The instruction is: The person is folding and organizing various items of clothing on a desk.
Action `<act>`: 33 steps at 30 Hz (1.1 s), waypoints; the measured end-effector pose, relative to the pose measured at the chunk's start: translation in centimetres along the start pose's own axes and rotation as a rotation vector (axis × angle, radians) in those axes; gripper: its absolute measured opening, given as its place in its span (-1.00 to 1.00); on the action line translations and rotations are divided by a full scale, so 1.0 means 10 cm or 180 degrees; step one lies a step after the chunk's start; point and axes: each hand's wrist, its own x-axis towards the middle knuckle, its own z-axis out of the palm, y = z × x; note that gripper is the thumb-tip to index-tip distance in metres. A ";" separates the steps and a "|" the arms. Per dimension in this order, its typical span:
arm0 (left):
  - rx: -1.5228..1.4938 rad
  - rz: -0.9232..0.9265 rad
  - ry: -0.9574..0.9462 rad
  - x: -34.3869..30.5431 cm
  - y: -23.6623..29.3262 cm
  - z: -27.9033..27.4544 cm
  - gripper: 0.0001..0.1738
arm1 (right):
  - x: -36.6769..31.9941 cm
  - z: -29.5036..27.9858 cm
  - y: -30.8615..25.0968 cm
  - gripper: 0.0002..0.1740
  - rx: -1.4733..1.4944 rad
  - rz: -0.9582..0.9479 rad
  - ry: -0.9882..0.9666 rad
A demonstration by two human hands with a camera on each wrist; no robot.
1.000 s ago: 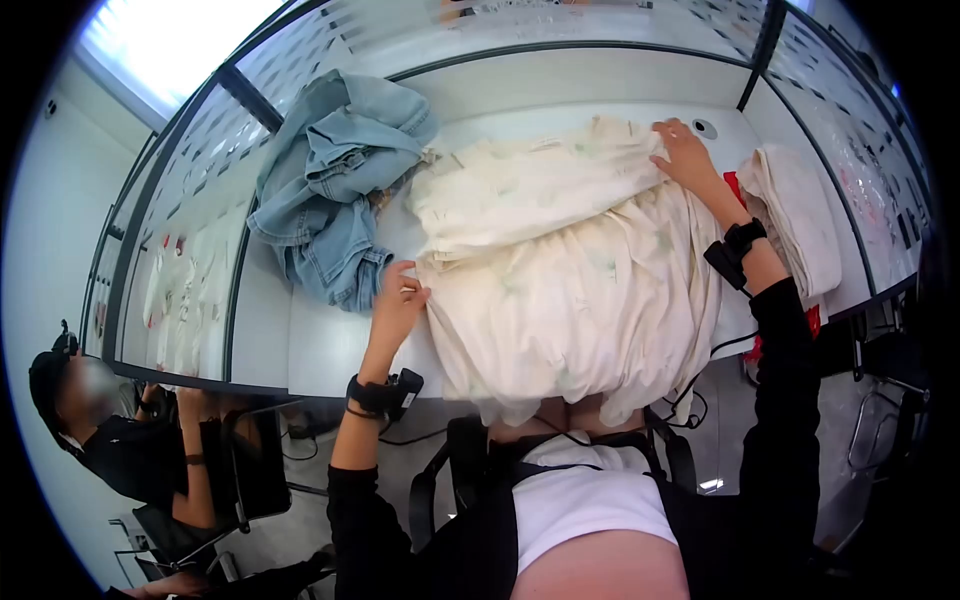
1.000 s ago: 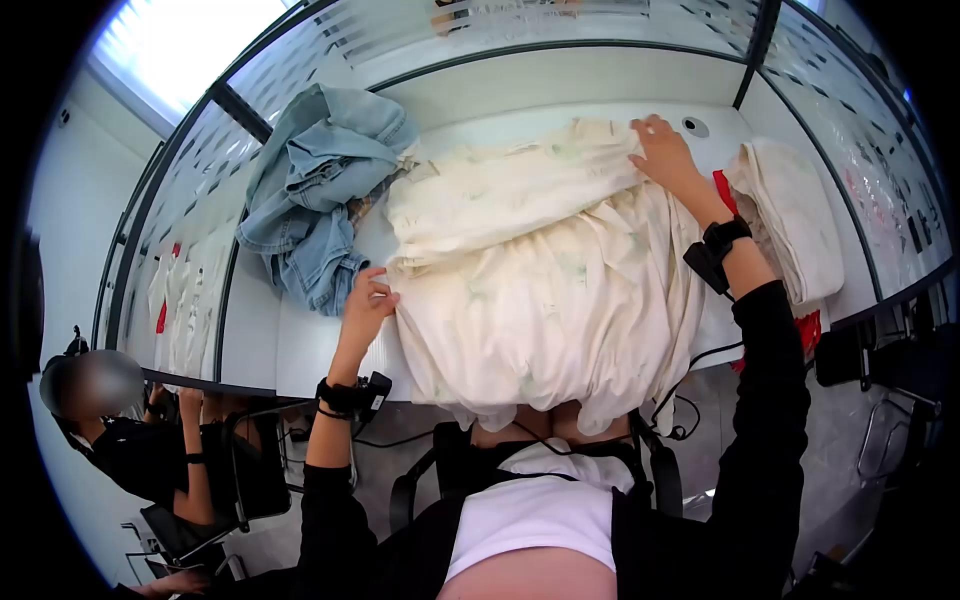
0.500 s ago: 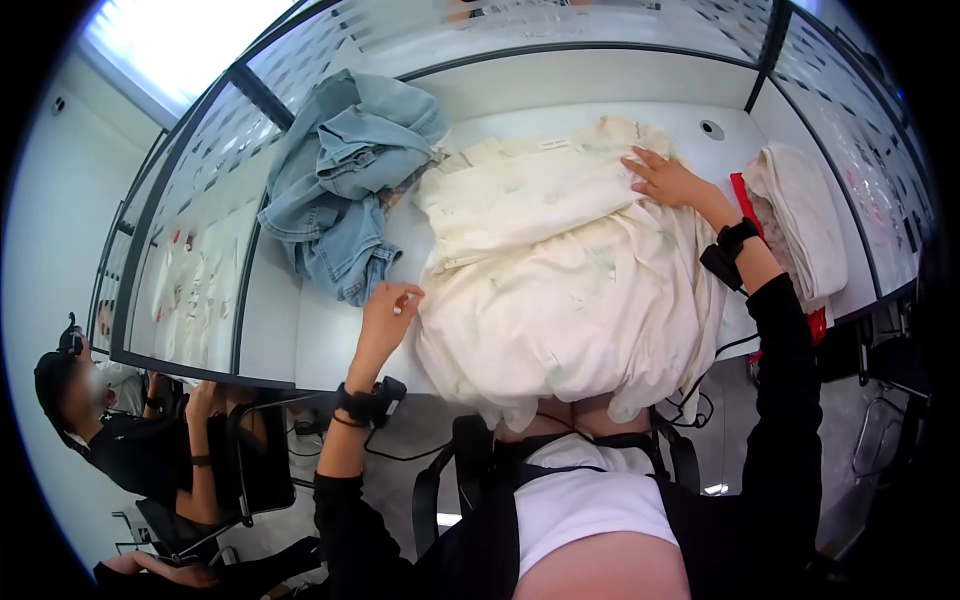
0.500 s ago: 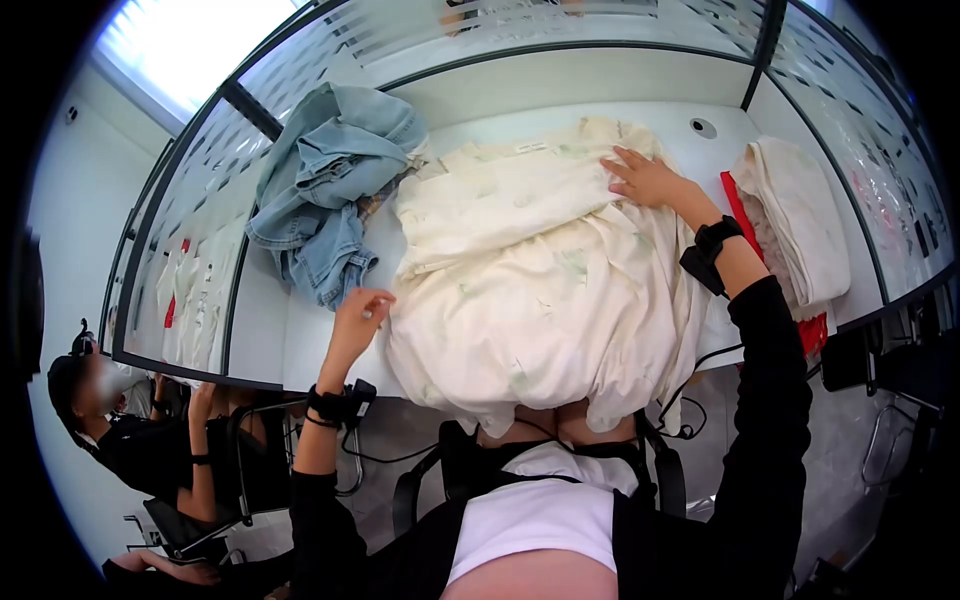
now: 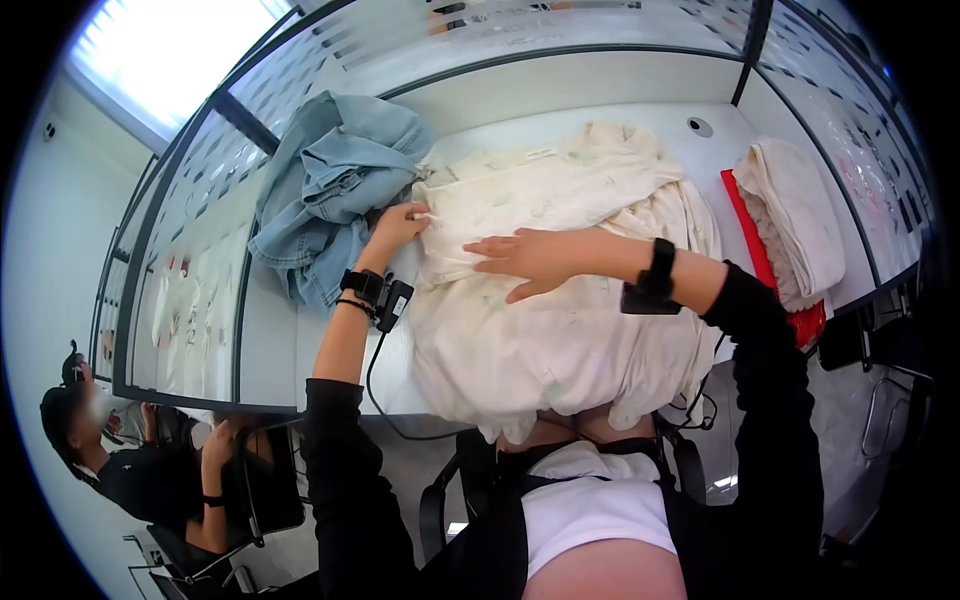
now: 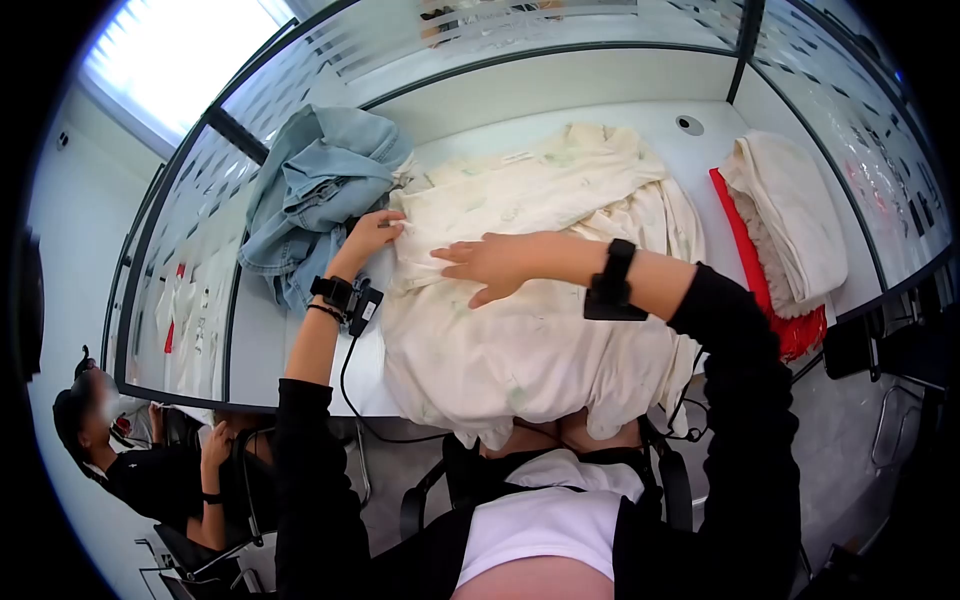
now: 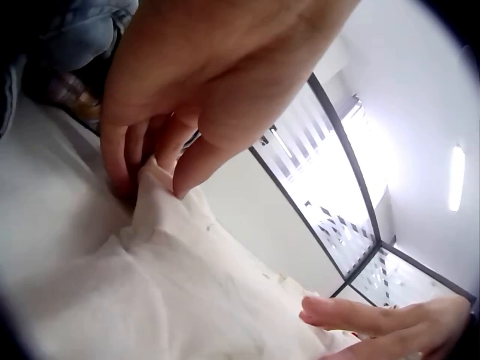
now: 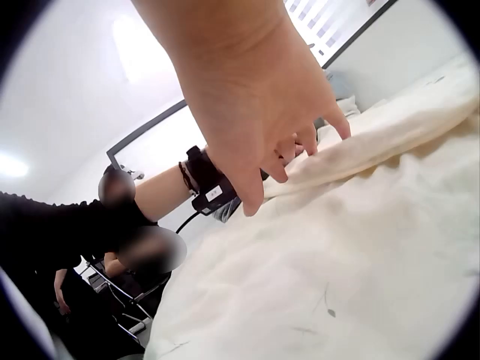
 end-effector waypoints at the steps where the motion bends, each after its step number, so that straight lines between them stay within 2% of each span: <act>1: -0.0169 0.0043 0.0080 0.01 -0.01 0.01 -0.62 | 0.09 0.03 -0.02 -0.27 -0.0033 0.0013 0.0016; 2: -0.0337 0.0078 0.0163 0.01 -0.03 0.03 -0.61 | 0.16 0.02 -0.05 -0.24 0.0016 0.0169 -0.0211; 6: -0.0379 0.0269 0.0543 0.07 -0.18 0.02 -0.55 | 0.19 0.23 -0.06 -0.26 -0.0344 0.0122 -0.0196; 9: -0.0335 0.0308 0.0494 0.14 -0.34 0.06 -0.56 | 0.15 0.17 -0.08 -0.25 -0.0193 0.0142 -0.0326; 12: -0.0150 0.0348 0.0656 0.04 -0.18 0.09 -0.49 | 0.08 0.19 -0.08 -0.26 -0.0125 0.0108 -0.0141; 15: 0.0881 0.0345 0.0384 -0.11 -0.05 0.02 -0.38 | -0.01 0.17 -0.12 -0.32 -0.0117 0.0075 -0.0041; 18: 0.1009 0.0388 0.0216 -0.36 0.05 0.07 -0.31 | -0.16 0.15 -0.10 -0.41 -0.0046 0.0032 0.0045; 21: 0.1255 0.0759 0.0321 -0.58 0.08 0.15 -0.29 | -0.34 0.27 -0.01 -0.50 -0.0015 -0.0060 0.0463; 22: 0.1169 0.0630 0.0278 -0.73 0.25 0.18 -0.33 | -0.42 0.28 -0.01 -0.52 0.0077 -0.0030 0.0499; 25: 0.1696 0.1497 0.0515 -0.93 0.29 0.28 -0.36 | -0.68 0.23 -0.04 -0.56 0.0332 0.0128 0.0541; 26: 0.1454 0.1416 0.0371 -1.06 0.47 0.29 -0.38 | -0.76 0.22 -0.05 -0.57 0.0423 0.0228 0.0505; 29: 0.1160 0.1448 -0.0268 -1.21 0.60 0.38 -0.42 | -0.97 0.23 -0.06 -0.60 0.0702 0.0469 0.0572; 33: 0.1548 0.1683 -0.0353 -1.35 0.56 0.60 -0.44 | -1.18 0.29 -0.01 -0.61 0.0782 0.0425 0.0892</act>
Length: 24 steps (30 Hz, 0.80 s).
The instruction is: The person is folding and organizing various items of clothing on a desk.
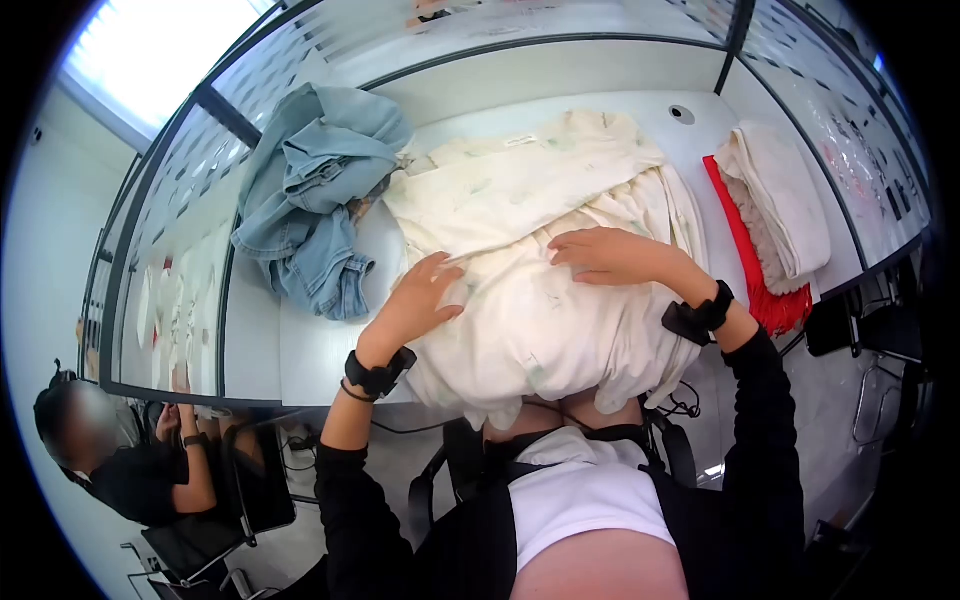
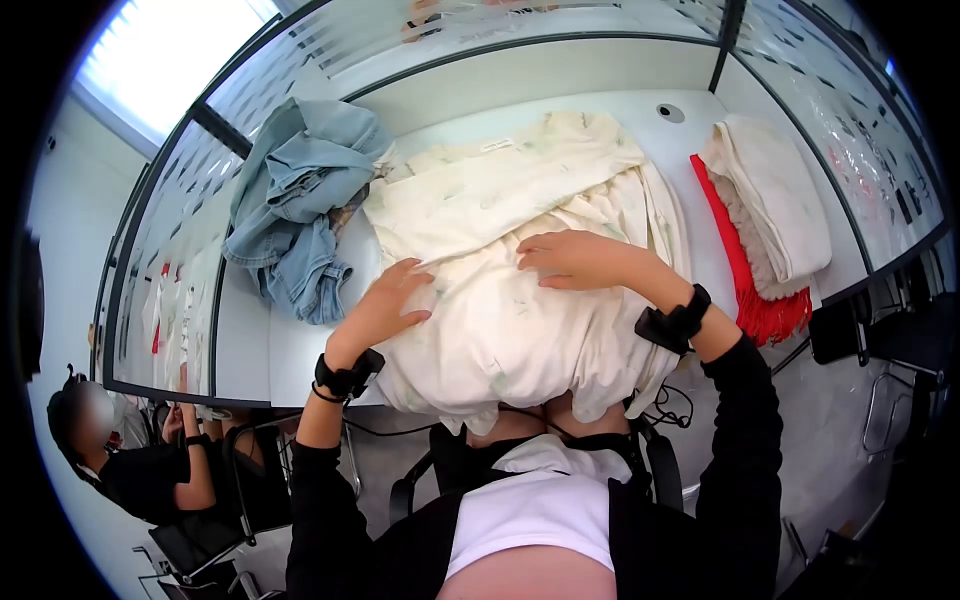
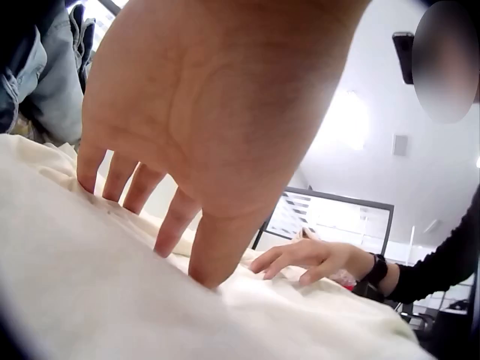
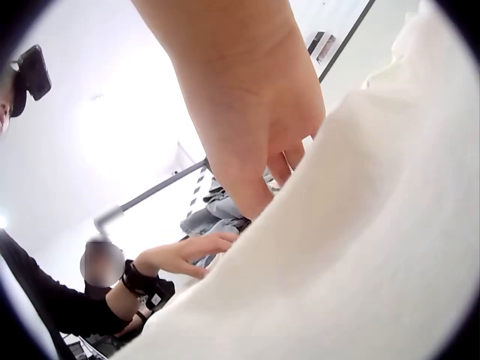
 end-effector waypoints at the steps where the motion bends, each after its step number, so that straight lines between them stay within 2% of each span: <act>1: -0.0089 -0.0110 0.0016 0.00 0.04 0.00 -0.44 | -0.04 -0.02 0.01 -0.62 0.0083 0.0064 -0.0014; 4: -0.0520 -0.0404 0.0053 -0.02 0.06 0.03 -0.44 | -0.10 -0.05 0.05 -0.64 0.0471 0.0201 -0.0035; 13: -0.0568 -0.0215 -0.0038 0.01 -0.09 0.01 -0.42 | -0.19 -0.10 0.34 -0.66 0.1730 0.0396 0.0112; 16: -0.0711 -0.0268 -0.0249 0.05 -0.15 -0.09 -0.47 | -0.24 -0.12 0.33 -0.68 0.2144 0.0736 0.0234; 19: -0.1670 -0.0741 -0.0310 0.13 -0.23 -0.21 -0.49 | -0.28 -0.12 0.37 -0.71 0.2314 0.0874 0.0322; 22: -0.2571 -0.0890 -0.0202 0.17 -0.50 -0.15 -0.55 | -0.30 -0.13 0.42 -0.73 0.2676 0.0931 0.0364; 23: -0.2911 -0.0668 -0.0150 0.17 -0.60 -0.11 -0.60 | -0.32 -0.13 0.41 -0.74 0.2701 0.0933 0.0392; 24: -0.3398 -0.0756 -0.0069 0.15 -0.70 -0.08 -0.60 | -0.34 -0.14 0.41 -0.74 0.2718 0.0933 0.0418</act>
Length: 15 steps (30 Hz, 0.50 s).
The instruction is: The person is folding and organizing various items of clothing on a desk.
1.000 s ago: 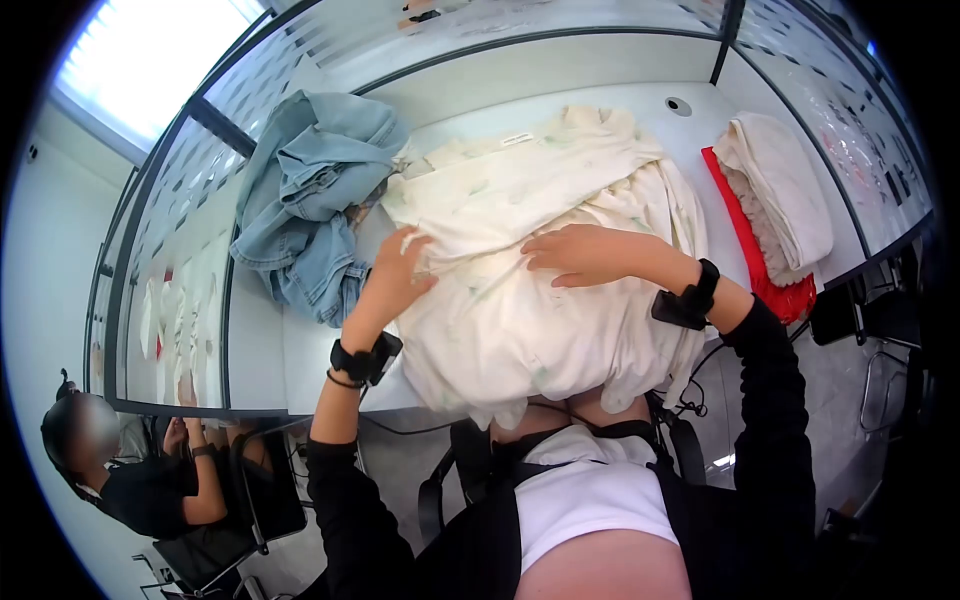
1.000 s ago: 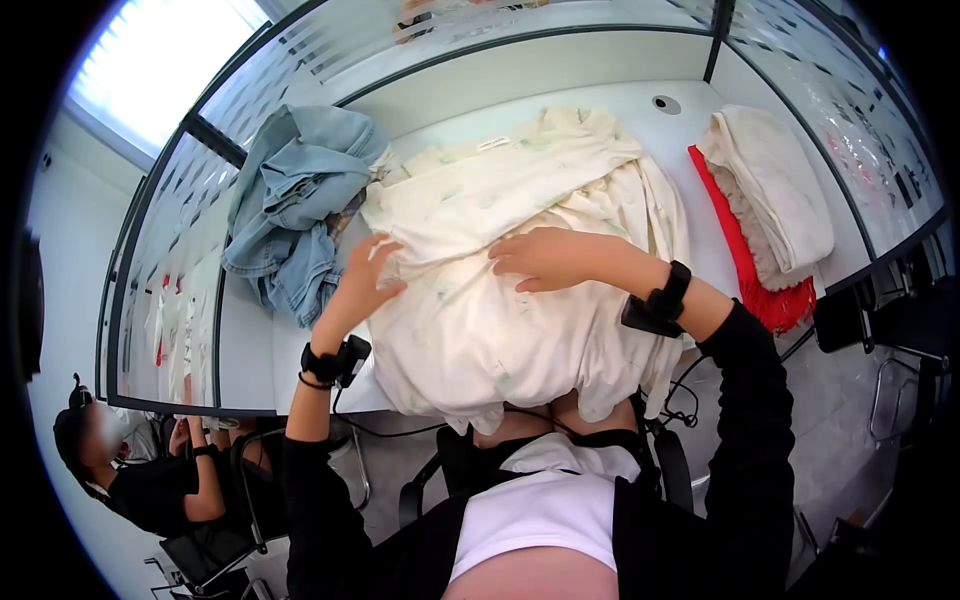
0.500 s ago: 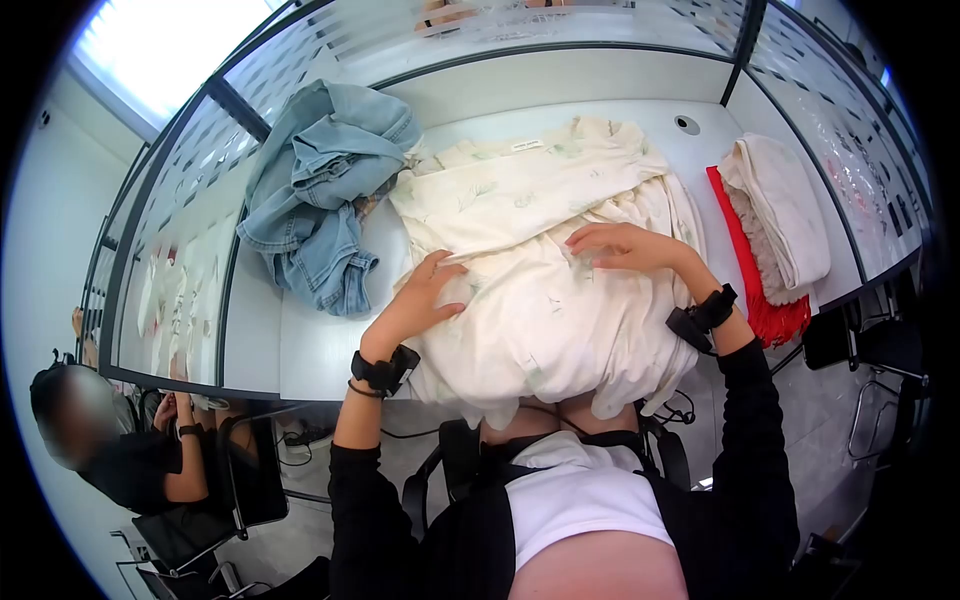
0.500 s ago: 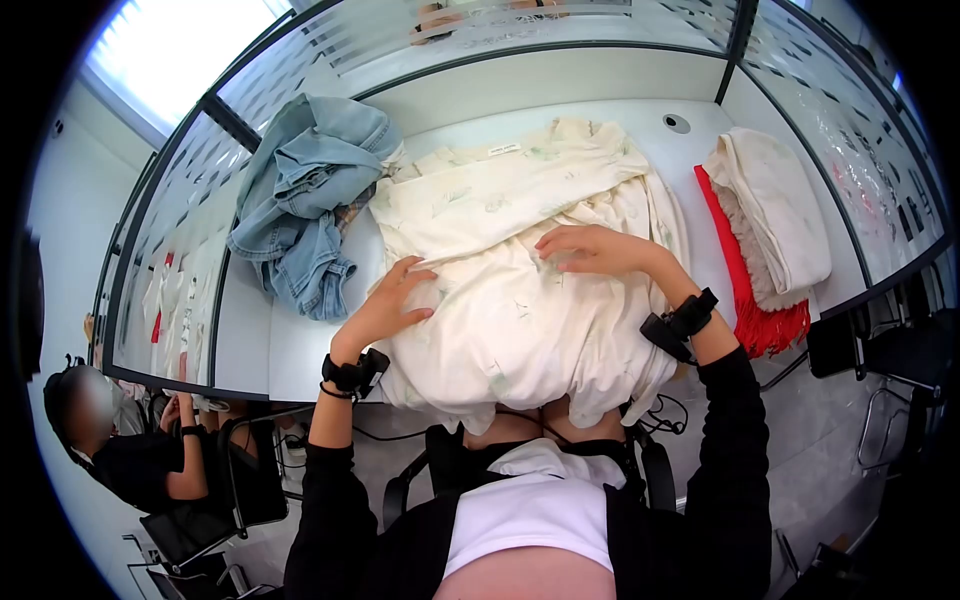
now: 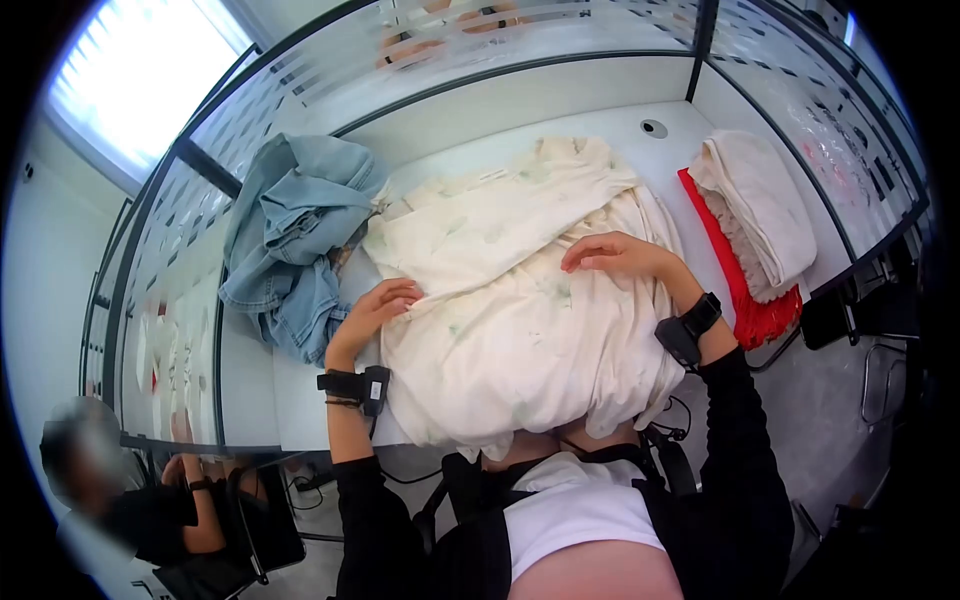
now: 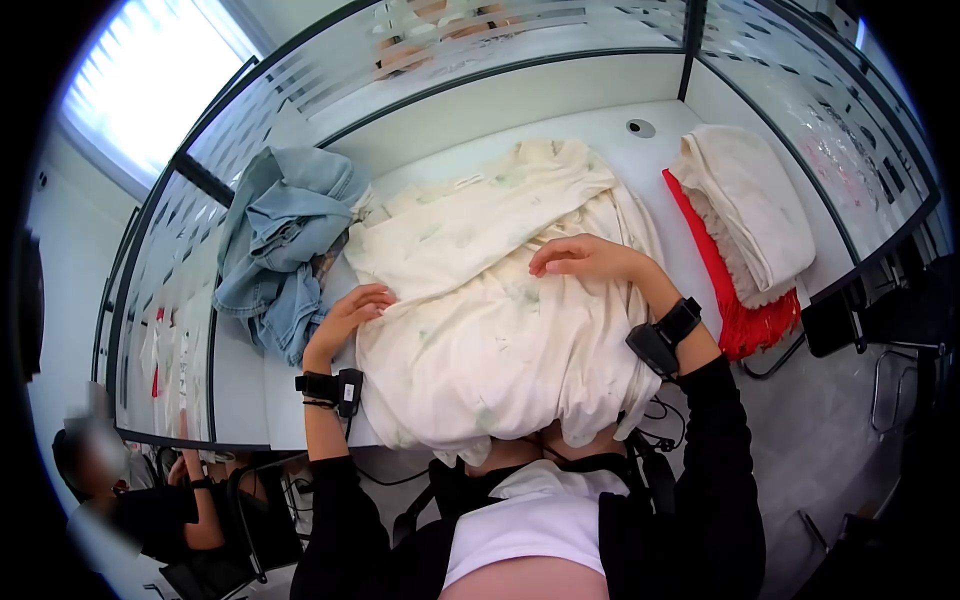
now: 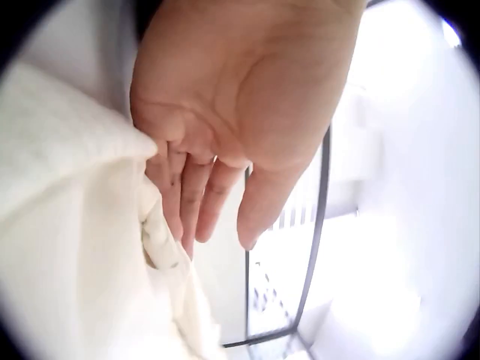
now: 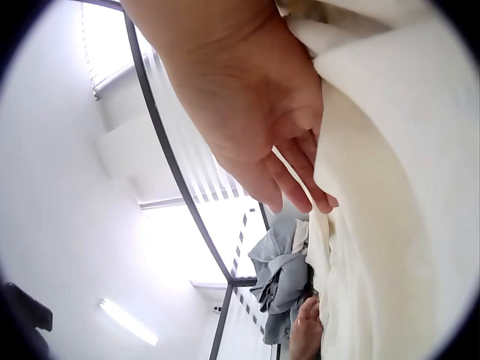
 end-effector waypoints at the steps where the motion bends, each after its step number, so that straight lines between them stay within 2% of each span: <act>1: -0.0495 -0.0042 0.0055 0.00 -0.02 -0.04 -0.61 | -0.01 -0.02 -0.01 -0.75 0.0013 -0.0011 0.0021; 2: -0.0998 -0.0102 0.0105 0.01 -0.04 -0.06 -0.61 | -0.01 -0.03 0.01 -0.75 0.0050 -0.0053 0.0037; 7: -0.0687 -0.0116 0.0224 0.01 -0.06 -0.06 -0.64 | -0.11 -0.04 -0.05 -0.75 0.0440 0.0023 0.0405; 10: -0.0674 -0.0129 0.0327 0.03 -0.11 -0.07 -0.68 | -0.33 -0.10 -0.24 -0.76 -0.0174 -0.0169 0.0811; 12: -0.0577 -0.0153 0.0393 0.03 -0.10 -0.05 -0.69 | -0.58 -0.09 -0.40 -0.76 0.0021 -0.0306 0.0907; 15: -0.0401 -0.0114 0.0477 0.04 -0.12 -0.02 -0.71 | -0.97 0.03 -0.59 -0.78 -0.0249 -0.0033 0.1278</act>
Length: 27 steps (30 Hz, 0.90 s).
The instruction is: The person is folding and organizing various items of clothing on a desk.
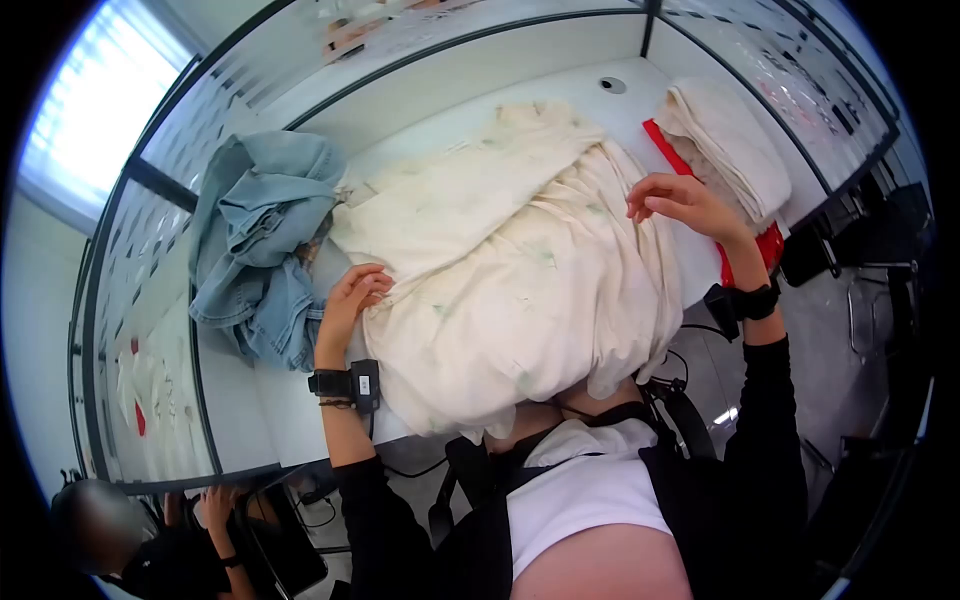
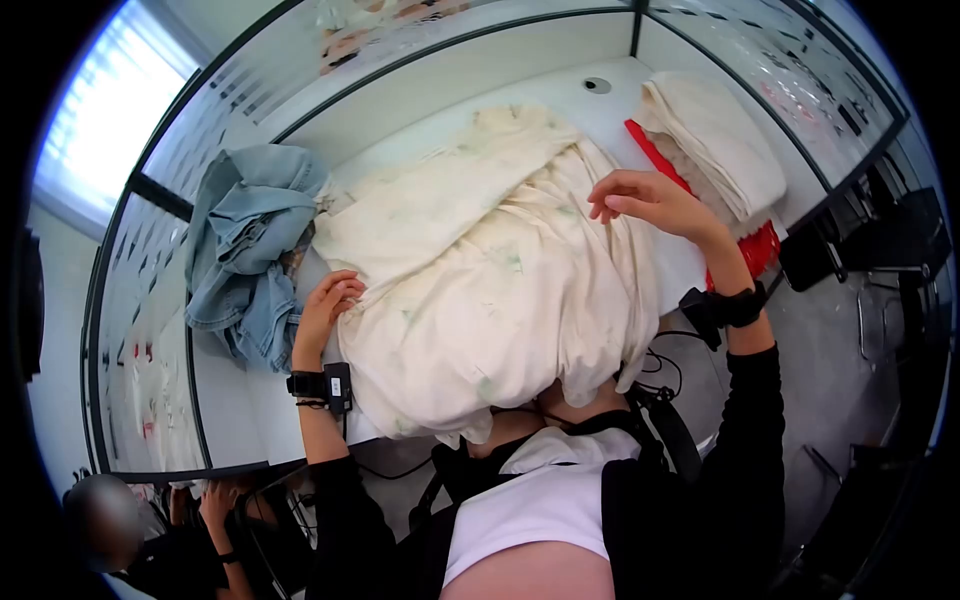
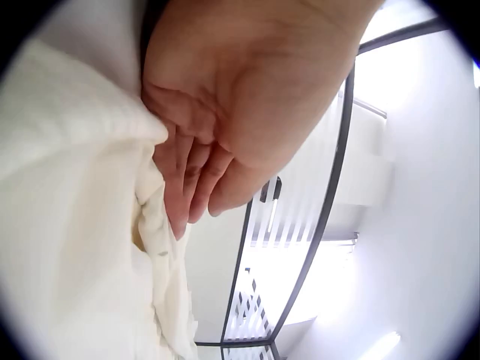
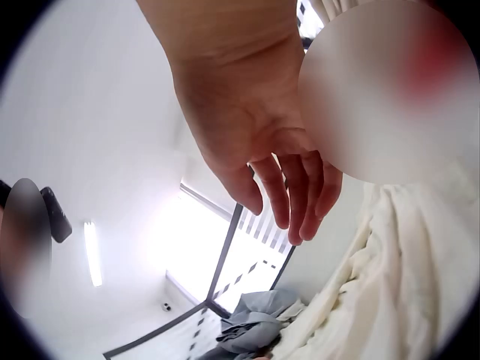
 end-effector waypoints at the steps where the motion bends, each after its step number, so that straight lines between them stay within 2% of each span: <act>1: 0.0052 0.0036 0.0024 0.01 -0.01 0.00 -0.71 | -0.13 -0.01 -0.04 -0.79 -0.0130 0.0060 0.0113; 6: 0.0215 0.0066 0.0080 0.01 0.00 0.03 -0.74 | -0.83 0.01 -0.04 -0.81 -0.0673 0.1120 0.0502; 9: 0.0267 0.0168 0.0090 0.00 0.00 0.05 -0.74 | -1.17 0.17 0.15 -0.72 -0.0591 0.1740 0.0335; 11: 0.0290 0.0191 0.0095 0.01 -0.02 0.04 -0.74 | -1.33 0.31 0.35 -0.63 -0.1048 0.1511 -0.0027; 13: 0.0283 0.0208 0.0098 0.01 -0.03 0.04 -0.75 | -1.40 0.48 0.53 -0.49 -0.1593 0.1588 -0.0276; 15: 0.0242 0.0225 0.0106 0.00 -0.02 0.05 -0.75 | -1.42 0.63 0.58 -0.52 -0.1451 0.1772 -0.0668; 18: 0.0283 0.0264 0.0135 -0.01 -0.02 0.07 -0.75 | -1.39 0.83 0.63 -0.50 -0.1100 0.1480 -0.0599; 21: 0.0204 0.0299 0.0084 -0.01 -0.05 0.04 -0.75 | -1.34 0.89 0.72 -0.51 -0.0919 0.1458 -0.0202; 22: 0.0242 0.0310 0.0088 0.00 -0.07 0.03 -0.75 | -1.34 0.86 0.83 -0.55 -0.0918 0.1627 -0.0158; 24: 0.0233 0.0310 0.0070 0.00 -0.08 0.02 -0.75 | -1.39 0.80 1.17 -0.51 -0.0677 0.1545 -0.0018; 26: 0.0213 0.0345 0.0020 0.01 -0.09 0.01 -0.74 | -1.35 0.84 1.11 -0.47 -0.0529 0.1429 0.0089; 27: 0.0210 0.0327 0.0041 0.01 -0.10 0.00 -0.74 | -1.34 0.85 1.05 -0.44 -0.0461 0.1567 0.0074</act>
